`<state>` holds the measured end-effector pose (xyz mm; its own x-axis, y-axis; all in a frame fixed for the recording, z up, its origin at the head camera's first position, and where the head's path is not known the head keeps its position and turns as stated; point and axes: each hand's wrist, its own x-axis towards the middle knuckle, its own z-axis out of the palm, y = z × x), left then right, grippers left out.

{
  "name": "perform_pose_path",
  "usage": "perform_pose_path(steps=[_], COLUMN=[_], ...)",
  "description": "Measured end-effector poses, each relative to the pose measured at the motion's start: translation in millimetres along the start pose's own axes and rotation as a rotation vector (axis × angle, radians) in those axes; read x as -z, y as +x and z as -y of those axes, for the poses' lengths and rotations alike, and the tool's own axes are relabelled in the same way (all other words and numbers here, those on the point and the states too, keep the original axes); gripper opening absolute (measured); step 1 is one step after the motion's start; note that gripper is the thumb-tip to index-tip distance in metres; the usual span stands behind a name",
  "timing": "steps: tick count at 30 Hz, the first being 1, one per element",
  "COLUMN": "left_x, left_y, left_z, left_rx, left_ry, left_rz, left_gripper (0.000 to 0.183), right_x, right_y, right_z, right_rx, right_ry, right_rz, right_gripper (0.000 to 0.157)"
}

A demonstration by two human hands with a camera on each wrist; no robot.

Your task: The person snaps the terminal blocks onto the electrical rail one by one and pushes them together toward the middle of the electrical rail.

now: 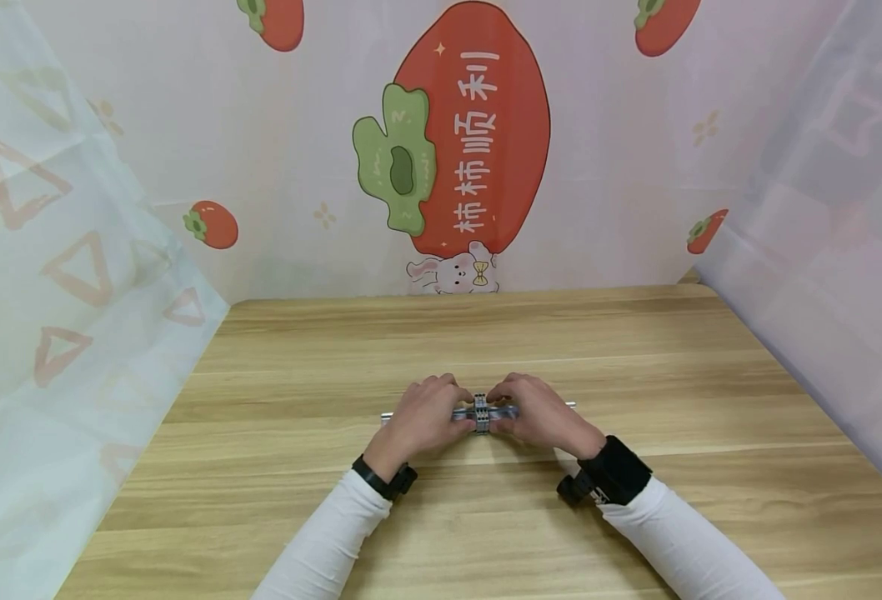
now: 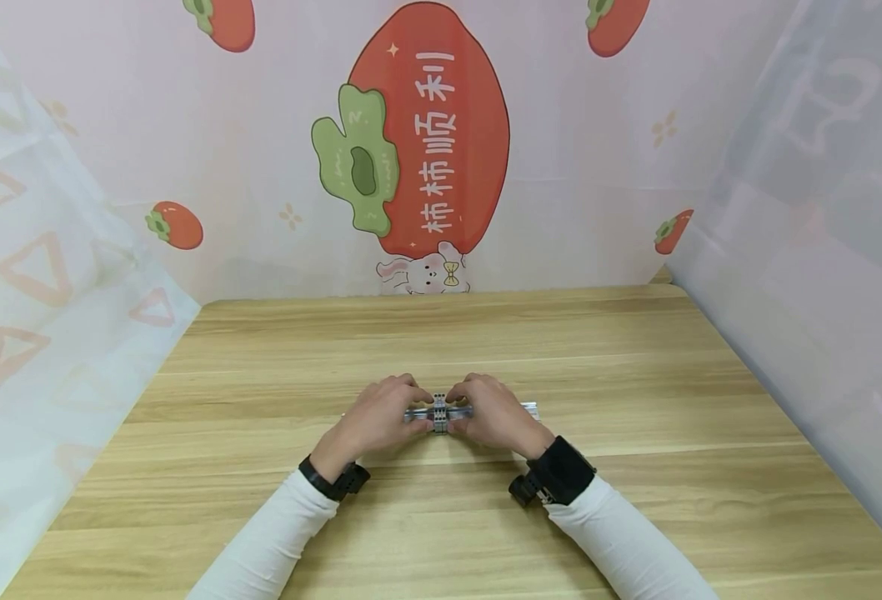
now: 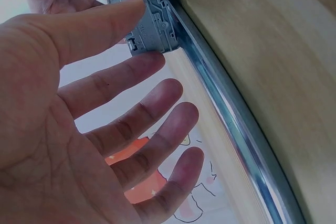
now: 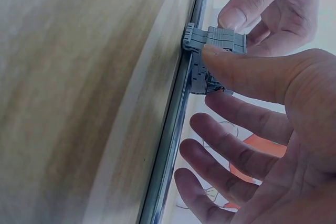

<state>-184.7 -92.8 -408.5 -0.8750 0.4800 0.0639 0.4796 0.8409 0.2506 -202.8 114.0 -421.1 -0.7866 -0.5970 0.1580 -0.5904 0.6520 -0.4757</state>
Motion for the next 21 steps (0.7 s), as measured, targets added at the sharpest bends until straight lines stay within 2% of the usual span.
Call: perform_pose_path(steps=[21], left_x=[0.3], left_y=[-0.1], left_z=[-0.6], left_rx=[0.019], left_ry=[-0.010], left_rz=[0.015], left_gripper=[0.042], right_x=[0.1], right_y=[0.4], right_z=[0.3], right_rx=[0.011], right_ry=[-0.008], right_rz=[-0.002], right_gripper=[0.035])
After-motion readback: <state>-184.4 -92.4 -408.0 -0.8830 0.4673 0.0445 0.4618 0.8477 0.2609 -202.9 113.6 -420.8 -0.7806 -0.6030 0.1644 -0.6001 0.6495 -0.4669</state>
